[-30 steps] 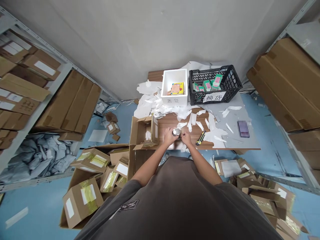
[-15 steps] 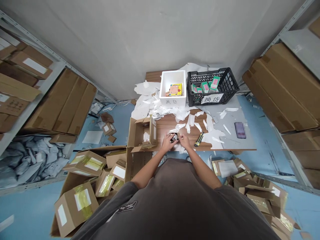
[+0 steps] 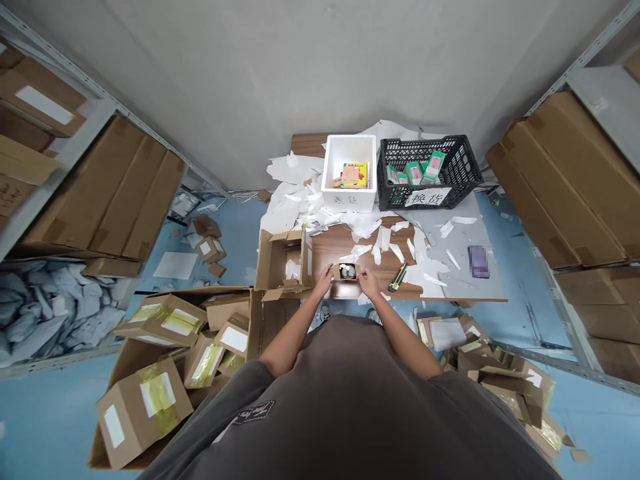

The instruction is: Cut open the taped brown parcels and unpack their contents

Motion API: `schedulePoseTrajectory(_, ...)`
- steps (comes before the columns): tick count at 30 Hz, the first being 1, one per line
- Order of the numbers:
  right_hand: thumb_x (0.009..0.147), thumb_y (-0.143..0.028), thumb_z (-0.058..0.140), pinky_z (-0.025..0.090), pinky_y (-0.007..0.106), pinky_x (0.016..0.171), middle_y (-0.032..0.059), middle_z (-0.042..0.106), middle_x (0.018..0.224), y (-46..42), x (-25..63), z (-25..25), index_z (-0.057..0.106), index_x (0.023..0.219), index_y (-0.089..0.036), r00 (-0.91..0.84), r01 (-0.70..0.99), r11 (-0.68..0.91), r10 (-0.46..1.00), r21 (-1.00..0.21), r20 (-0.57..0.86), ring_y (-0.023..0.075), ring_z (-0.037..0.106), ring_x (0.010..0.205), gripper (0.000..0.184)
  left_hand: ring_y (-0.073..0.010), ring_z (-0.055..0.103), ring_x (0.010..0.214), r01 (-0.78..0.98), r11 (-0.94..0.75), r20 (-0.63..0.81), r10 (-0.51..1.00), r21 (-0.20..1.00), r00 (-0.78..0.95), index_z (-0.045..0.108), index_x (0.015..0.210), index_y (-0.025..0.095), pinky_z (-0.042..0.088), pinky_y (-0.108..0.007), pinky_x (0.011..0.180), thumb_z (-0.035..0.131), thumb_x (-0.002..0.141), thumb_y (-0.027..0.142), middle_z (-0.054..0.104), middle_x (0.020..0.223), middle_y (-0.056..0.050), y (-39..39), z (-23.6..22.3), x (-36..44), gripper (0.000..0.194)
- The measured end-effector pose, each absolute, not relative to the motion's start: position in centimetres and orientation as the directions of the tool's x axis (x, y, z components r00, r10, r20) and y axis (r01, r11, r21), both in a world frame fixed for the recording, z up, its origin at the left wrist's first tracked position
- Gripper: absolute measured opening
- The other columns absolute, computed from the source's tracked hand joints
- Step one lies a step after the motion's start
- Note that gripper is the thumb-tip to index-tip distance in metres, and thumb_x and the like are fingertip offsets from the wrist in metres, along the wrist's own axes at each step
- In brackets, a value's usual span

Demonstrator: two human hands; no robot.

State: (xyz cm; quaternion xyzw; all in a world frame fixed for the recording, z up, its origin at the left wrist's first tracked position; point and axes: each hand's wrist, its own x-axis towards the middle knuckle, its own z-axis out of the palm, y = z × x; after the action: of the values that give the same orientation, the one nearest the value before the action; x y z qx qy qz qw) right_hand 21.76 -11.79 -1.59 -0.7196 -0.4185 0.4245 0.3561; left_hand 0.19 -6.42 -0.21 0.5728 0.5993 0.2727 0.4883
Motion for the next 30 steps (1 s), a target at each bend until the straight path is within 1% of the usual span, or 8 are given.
schedulePoseTrajectory(4,0.087,-0.058,0.061,0.056,0.04,0.093,0.0083,0.076,0.104,-11.5,21.0,-1.8,0.065,0.102,-0.024,0.273,0.26,-0.366,0.915,-0.894,-0.295,0.0272,0.07,0.098,0.037,-0.0308,0.064,0.138,0.262,0.367,-0.425,0.879,0.893,0.218,0.063,0.15,0.019,0.049,-0.045,0.119,0.075,0.096,0.046,0.063,0.156,-0.019,-5.9,-0.8,1.5,0.061)
schedulePoseTrajectory(8,0.09,-0.055,0.067,0.056,0.044,0.103,0.0109,0.073,0.125,-11.2,20.6,-1.8,0.072,0.125,-0.025,0.15,0.314,-0.314,0.948,-0.896,-0.28,0.0277,0.07,0.113,0.046,-0.0309,0.063,0.138,0.233,0.31,-0.368,0.889,0.922,0.272,0.057,0.157,0.019,0.048,-0.045,0.12,0.077,0.094,0.039,0.061,0.159,-0.017,-5.1,-0.8,2.5,0.069)
schedulePoseTrajectory(12,0.081,-0.039,0.076,0.05,0.051,0.117,0.013,0.066,0.142,-10.8,20.9,-1.7,0.071,0.138,-0.025,0.034,0.412,-0.21,0.976,-0.887,-0.215,0.0319,0.063,0.132,0.058,-0.0313,0.063,0.138,0.215,0.241,-0.3,0.903,0.946,0.308,0.06,0.156,0.023,0.048,-0.047,0.121,0.078,0.091,0.036,0.062,0.159,-0.014,-4.0,-0.7,2.5,0.069)
schedulePoseTrajectory(14,0.076,-0.033,0.08,0.045,0.051,0.123,0.0139,0.055,0.158,-10.3,21.1,-1.7,0.062,0.152,-0.026,0.018,0.398,-0.163,0.985,-0.903,-0.17,0.033,0.054,0.146,0.078,-0.0316,0.066,0.133,0.198,0.25,-0.303,0.899,0.948,0.317,0.062,0.155,0.023,0.048,-0.049,0.121,0.079,0.09,0.036,0.062,0.158,-0.014,-3.6,-0.8,2.2,0.069)
schedulePoseTrajectory(17,0.071,-0.034,0.086,0.041,0.052,0.126,0.0165,0.039,0.172,-9.2,21.1,-1.8,0.035,0.173,-0.026,0.021,0.267,-0.156,0.988,-0.951,-0.156,0.0338,0.044,0.156,0.114,-0.0309,0.069,0.128,0.154,0.305,-0.34,0.881,0.94,0.329,0.063,0.155,0.023,0.048,-0.05,0.121,0.079,0.088,0.035,0.063,0.157,-0.014,-3.2,-1.2,1.8,0.07)
schedulePoseTrajectory(21,0.064,-0.043,0.095,0.051,0.054,0.117,0.021,0.043,0.17,-7.8,20.7,-3.2,0.019,0.177,-0.027,0.018,0.003,-0.274,0.962,-0.962,-0.274,0.035,0.057,0.144,0.137,-0.033,0.063,0.14,0.021,0.411,-0.391,0.848,0.911,0.357,0.056,0.16,0.022,0.048,-0.05,0.122,0.081,0.083,0.031,0.057,0.163,-0.017,-2.9,-2.5,1.4,0.082)
schedulePoseTrajectory(24,0.063,-0.05,0.095,0.057,0.053,0.111,0.0201,0.05,0.164,-7.1,20.2,-5.2,0.025,0.175,-0.028,0.036,-0.107,-0.315,0.947,-0.943,-0.32,0.0332,0.064,0.134,0.134,-0.0347,0.062,0.141,-0.019,0.43,-0.386,0.829,0.903,0.404,0.051,0.164,0.023,0.048,-0.051,0.121,0.09,0.072,0.027,0.052,0.166,-0.02,-2.7,-4.4,1.2,0.1)
schedulePoseTrajectory(30,0.076,-0.051,0.084,0.06,0.045,0.104,0.0138,0.066,0.145,-5.5,19.9,-9.6,0.047,0.16,-0.028,0.1,-0.083,-0.321,0.939,-0.943,-0.328,0.0273,0.067,0.119,0.095,-0.0328,0.064,0.138,-0.046,0.414,-0.353,0.823,0.909,0.445,0.041,0.169,0.026,0.05,-0.051,0.118,0.091,0.068,0.024,0.053,0.166,-0.019,-1.8,-9.3,2.0,0.112)
